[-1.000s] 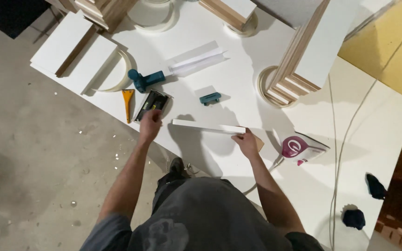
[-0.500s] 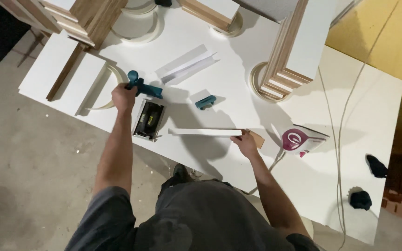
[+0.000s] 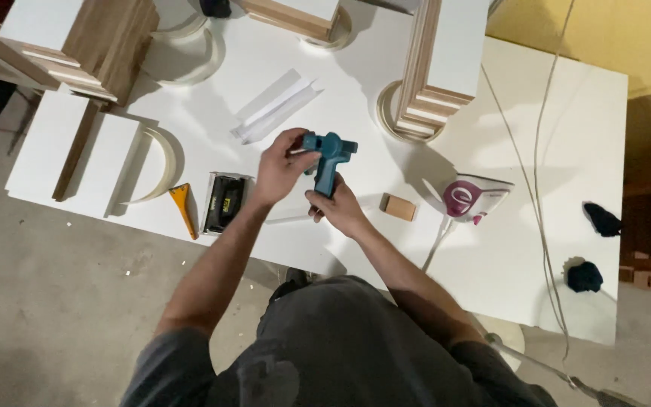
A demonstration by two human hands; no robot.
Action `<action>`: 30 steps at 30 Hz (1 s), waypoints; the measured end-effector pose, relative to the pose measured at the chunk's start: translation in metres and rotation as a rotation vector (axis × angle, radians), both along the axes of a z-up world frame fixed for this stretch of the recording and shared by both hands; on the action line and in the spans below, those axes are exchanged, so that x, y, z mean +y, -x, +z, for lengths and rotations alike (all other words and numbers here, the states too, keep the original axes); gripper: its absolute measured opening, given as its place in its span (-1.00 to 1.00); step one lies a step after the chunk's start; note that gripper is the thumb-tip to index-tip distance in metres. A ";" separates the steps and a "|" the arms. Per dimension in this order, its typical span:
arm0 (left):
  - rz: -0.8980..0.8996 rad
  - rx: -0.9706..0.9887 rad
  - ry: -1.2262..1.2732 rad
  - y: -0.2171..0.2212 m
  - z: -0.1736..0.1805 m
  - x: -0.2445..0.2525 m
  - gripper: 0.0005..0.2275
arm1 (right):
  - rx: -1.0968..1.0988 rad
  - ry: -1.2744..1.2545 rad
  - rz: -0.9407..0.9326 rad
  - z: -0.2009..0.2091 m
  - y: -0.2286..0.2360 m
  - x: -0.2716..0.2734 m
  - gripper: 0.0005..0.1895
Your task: The person uses a clothes iron to smooth a white plastic strip on a workbench. They then use a blue hand plane to shave the edge of the plastic strip, followed by sanding the edge with a sanding block and a scraper.
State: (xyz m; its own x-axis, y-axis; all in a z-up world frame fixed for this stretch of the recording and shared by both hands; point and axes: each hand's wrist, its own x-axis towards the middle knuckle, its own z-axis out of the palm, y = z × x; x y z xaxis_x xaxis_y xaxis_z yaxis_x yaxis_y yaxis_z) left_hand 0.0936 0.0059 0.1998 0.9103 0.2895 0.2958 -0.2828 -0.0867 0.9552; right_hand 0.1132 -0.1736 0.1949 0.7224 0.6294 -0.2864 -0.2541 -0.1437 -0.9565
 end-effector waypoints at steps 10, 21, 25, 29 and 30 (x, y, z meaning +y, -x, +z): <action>-0.344 0.503 -0.322 -0.042 -0.038 -0.024 -0.62 | -0.326 0.498 0.305 -0.001 -0.016 -0.087 -0.59; -0.664 0.715 -0.702 -0.093 -0.107 -0.059 -0.48 | -0.207 0.415 -0.089 -0.206 -0.049 -0.124 -0.34; -0.703 0.729 -0.545 -0.083 -0.096 -0.063 -0.47 | -0.162 0.456 -0.087 -0.207 -0.052 -0.120 -0.63; -0.716 0.715 -0.582 -0.080 -0.097 -0.066 -0.40 | -0.171 0.480 -0.067 -0.187 -0.048 -0.120 -0.69; -0.721 0.710 -0.620 -0.081 -0.102 -0.065 -0.39 | -0.177 0.468 -0.072 -0.185 -0.047 -0.120 -0.69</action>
